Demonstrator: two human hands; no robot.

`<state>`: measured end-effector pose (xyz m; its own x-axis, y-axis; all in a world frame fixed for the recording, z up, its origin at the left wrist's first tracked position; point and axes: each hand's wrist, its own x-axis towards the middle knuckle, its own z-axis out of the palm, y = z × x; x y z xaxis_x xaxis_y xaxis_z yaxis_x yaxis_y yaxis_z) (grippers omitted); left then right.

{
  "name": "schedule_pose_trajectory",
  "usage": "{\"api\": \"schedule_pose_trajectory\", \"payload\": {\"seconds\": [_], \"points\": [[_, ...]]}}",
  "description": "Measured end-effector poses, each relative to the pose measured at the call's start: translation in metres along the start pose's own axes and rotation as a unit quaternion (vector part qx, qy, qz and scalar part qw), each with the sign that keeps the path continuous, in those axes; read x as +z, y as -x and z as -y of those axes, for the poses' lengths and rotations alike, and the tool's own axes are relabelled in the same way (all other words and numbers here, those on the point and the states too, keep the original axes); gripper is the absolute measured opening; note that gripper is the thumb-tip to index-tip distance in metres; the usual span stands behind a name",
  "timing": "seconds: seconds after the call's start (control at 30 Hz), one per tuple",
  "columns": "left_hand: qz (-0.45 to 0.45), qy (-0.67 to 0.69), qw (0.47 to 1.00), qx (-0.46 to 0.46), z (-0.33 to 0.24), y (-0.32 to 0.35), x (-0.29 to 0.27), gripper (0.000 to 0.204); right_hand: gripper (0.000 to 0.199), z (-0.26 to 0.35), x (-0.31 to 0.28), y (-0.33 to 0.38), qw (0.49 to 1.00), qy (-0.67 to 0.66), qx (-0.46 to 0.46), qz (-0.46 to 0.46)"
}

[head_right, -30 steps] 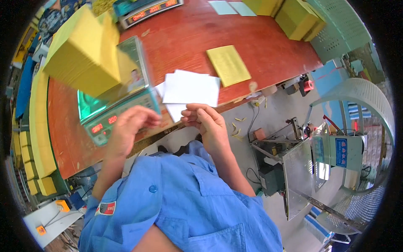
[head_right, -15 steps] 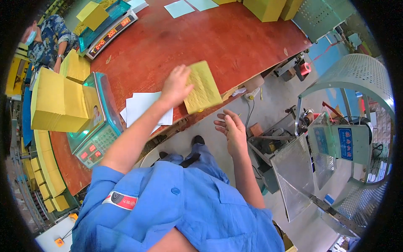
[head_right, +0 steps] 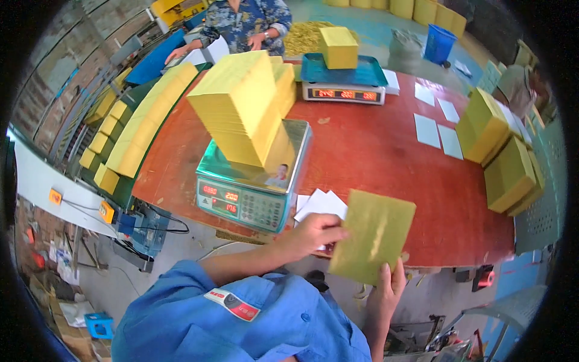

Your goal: Weighing and stacking yellow paper blocks at an industrial facility.

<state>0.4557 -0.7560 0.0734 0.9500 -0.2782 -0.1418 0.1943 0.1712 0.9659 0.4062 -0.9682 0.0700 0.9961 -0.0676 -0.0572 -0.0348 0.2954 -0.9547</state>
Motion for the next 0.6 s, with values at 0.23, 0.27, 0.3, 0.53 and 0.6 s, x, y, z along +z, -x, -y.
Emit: {"api": "schedule_pose_trajectory", "payload": {"seconds": [0.23,0.27,0.3,0.53,0.6], "points": [[-0.241,-0.15,0.948,0.144,-0.169,0.066,-0.111,0.022,0.021,0.069,0.168,-0.087,0.949,0.159,-0.137,0.234],[-0.233,-0.174,0.938,0.189,-0.193,0.062,-0.131,0.022,0.02,0.082,0.198,-0.099,0.944,0.15,-0.177,0.235],[-0.242,-0.204,0.924,0.214,-0.216,0.06,-0.155,0.025,0.021,0.094,0.231,-0.11,0.942,0.143,-0.18,0.245],[-0.179,-0.242,0.947,0.114,-0.287,-0.001,-0.304,0.028,0.038,0.1,0.35,-0.173,0.956,0.088,-0.165,0.228],[-0.147,-0.225,0.961,0.071,-0.283,-0.009,-0.318,0.026,0.047,0.09,0.358,-0.179,0.959,0.115,-0.147,0.214]]}}
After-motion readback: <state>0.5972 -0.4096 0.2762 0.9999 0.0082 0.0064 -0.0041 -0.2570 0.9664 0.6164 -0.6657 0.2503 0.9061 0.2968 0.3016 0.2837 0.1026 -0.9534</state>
